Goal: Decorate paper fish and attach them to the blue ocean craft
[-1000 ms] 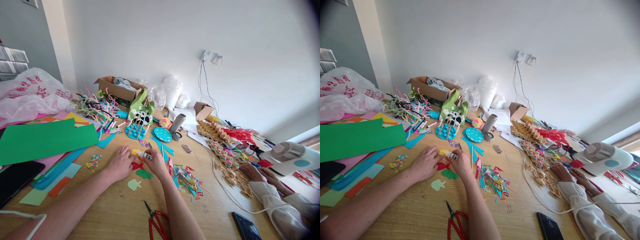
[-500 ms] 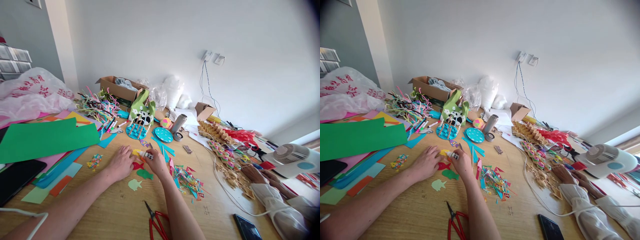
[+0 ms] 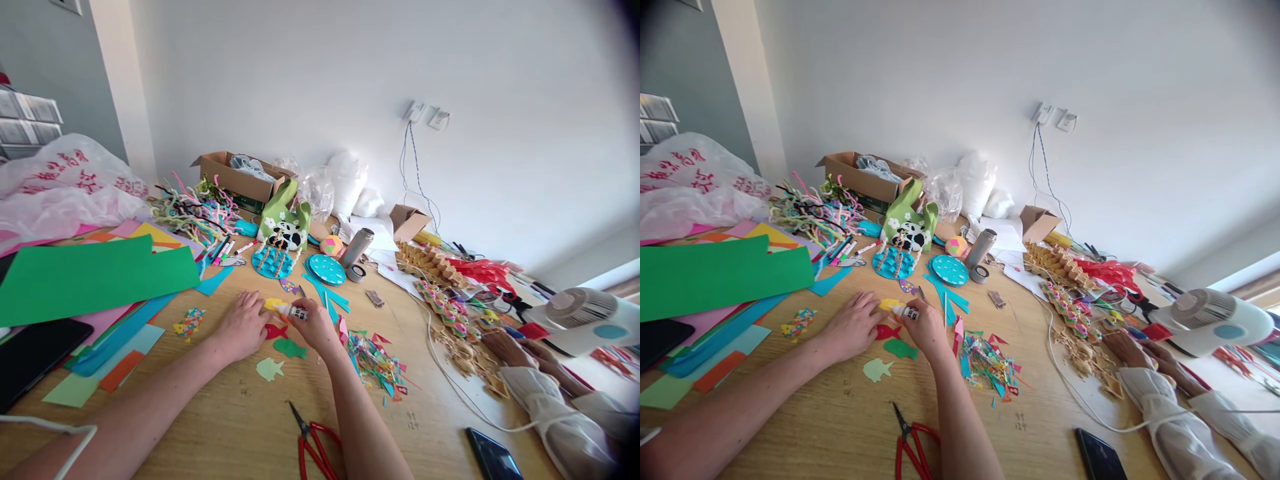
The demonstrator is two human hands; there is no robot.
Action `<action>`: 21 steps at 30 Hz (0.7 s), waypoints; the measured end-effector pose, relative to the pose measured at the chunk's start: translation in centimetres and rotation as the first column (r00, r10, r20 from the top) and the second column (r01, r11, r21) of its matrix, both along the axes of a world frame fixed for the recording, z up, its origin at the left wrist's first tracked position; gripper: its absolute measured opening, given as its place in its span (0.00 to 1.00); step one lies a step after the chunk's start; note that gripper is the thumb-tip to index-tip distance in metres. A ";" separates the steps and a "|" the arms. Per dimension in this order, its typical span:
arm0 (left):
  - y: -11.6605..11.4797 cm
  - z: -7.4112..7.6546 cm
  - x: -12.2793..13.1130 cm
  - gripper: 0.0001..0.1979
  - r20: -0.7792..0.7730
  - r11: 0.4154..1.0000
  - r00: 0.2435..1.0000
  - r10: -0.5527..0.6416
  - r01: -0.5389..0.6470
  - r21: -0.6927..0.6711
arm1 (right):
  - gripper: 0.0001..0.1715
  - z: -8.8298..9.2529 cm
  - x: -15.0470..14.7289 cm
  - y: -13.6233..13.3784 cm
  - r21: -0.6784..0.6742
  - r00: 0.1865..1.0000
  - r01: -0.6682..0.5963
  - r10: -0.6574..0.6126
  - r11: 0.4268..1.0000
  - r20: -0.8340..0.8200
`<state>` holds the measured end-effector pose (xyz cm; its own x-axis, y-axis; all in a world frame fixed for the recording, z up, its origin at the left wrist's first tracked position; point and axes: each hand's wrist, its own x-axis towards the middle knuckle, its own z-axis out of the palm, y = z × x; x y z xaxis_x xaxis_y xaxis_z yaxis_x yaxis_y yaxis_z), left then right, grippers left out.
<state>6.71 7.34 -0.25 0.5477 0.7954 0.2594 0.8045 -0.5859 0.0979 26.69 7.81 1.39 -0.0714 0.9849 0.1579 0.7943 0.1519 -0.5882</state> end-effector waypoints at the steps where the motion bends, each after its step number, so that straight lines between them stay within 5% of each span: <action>1: 0.0 0.0 0.0 0.17 0.003 1.000 1.000 -0.002 0.002 -0.002 | 0.12 0.0 0.0 0.0 -0.003 1.000 0.012 -0.012 1.000 0.005; 12: 0.0 0.2 0.1 0.16 -0.003 1.000 1.000 -0.001 0.001 -0.014 | 0.13 0.1 0.1 0.1 0.005 1.000 0.009 -0.009 1.000 -0.011; 21: 0.1 0.6 0.1 0.13 0.033 1.000 0.999 0.010 -0.009 -0.010 | 0.19 3.1 2.1 0.0 0.028 0.961 0.124 -0.113 0.992 -0.254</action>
<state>6.80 7.43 0.32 0.5314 0.8031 0.2695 0.8061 -0.5772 0.1305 28.79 7.82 4.54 0.0932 0.9758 0.1980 0.6354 0.0948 -0.7663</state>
